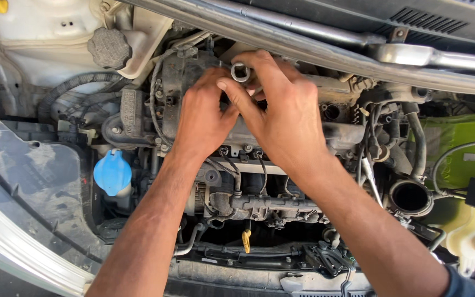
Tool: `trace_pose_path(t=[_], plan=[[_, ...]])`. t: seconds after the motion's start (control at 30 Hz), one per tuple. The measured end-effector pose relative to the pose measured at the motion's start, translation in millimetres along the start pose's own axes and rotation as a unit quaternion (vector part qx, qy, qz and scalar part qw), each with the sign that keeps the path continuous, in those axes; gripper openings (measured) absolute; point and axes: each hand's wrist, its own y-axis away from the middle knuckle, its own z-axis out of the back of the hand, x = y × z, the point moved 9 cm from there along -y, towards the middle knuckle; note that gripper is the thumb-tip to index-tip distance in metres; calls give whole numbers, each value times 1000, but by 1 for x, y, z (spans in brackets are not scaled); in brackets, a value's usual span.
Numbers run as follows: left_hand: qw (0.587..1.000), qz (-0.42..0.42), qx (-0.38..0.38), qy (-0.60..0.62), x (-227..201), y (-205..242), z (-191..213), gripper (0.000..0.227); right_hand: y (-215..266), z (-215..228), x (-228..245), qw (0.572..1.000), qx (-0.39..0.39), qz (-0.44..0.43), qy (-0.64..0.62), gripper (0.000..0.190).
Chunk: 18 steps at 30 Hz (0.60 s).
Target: The person removes the ignition coils from the engine block by hand and then uses a T-handle socket wrench to unscrew and extract the spark plugs one at a time.
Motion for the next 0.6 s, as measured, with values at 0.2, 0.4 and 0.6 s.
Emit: trace_pose_path(t=[0.2,0.4,0.6], plan=[[980,125,146,59,-5,-14,-1,21,-2,-28,-29,970,104,-99,-198,43],[999,12,28,21,0,-12,-1,45,0,-14,-32,989,6,-98,-111,35],[993,51,86,65,-1,-13,0,23,6,-13,-35,986,-58,-140,-70,38]])
